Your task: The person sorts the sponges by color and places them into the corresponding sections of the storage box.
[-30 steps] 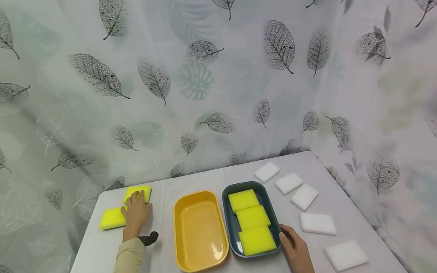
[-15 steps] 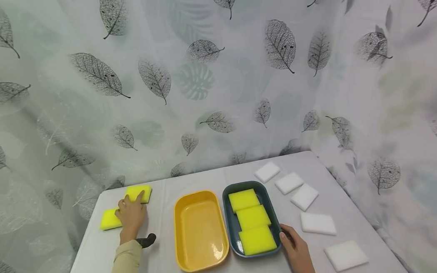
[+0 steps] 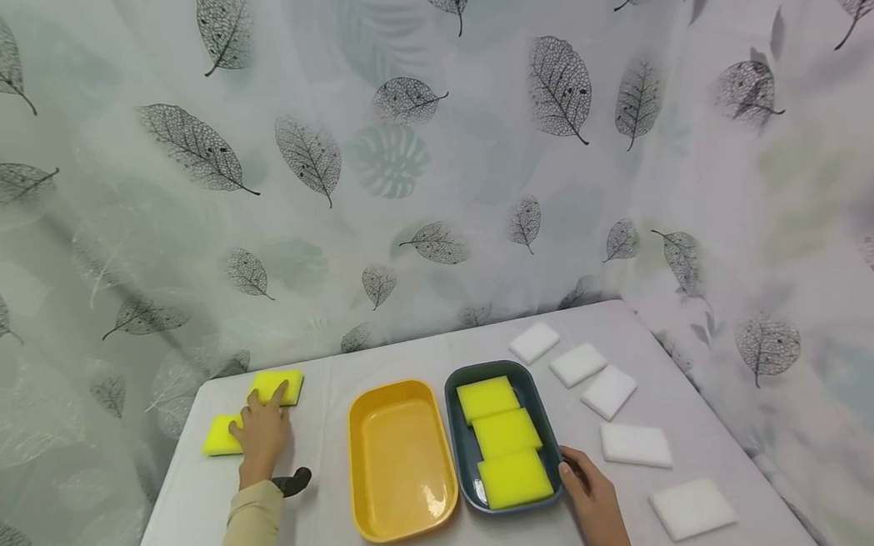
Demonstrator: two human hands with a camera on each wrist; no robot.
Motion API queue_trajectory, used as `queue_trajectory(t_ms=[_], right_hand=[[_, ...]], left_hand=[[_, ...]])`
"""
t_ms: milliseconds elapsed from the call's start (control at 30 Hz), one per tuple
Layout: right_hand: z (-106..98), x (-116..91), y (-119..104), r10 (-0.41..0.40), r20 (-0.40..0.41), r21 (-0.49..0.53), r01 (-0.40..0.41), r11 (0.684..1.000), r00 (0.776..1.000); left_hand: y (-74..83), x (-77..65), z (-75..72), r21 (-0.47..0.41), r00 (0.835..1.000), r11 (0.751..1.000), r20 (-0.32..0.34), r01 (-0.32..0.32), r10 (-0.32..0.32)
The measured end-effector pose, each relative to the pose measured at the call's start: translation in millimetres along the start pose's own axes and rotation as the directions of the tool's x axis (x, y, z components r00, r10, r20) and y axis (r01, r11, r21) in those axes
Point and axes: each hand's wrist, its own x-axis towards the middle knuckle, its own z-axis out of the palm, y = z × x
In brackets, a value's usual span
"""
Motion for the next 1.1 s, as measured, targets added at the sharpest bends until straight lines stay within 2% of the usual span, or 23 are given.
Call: queue_trajectory(t_ms=[400, 733, 1000, 1100], right_hand=[[0, 2, 2, 0.021, 0.009, 0.0, -0.021, 1.0, 1.0], [0, 1, 0, 0.019, 0.012, 0.0, -0.019, 1.0, 1.0], [-1, 1, 0, 0.026, 0.012, -0.005, -0.026, 1.0, 1.0], [-1, 1, 0, 0.025, 0.011, -0.005, -0.025, 1.0, 1.0]], left_hand=[[5.7, -3.4, -5.9, 0.06, 1.0, 0.998, 0.029, -0.002, 0.0], [13.6, -11.6, -11.7, 0.01, 0.999, 0.999, -0.026, -0.032, 0.033], [22.1, -9.0, -8.4, -0.009, 0.999, 1.0, 0.04, -0.03, 0.03], [25.8, -8.5, -4.5, -0.006, 0.999, 1.0, 0.04, -0.027, 0.027]])
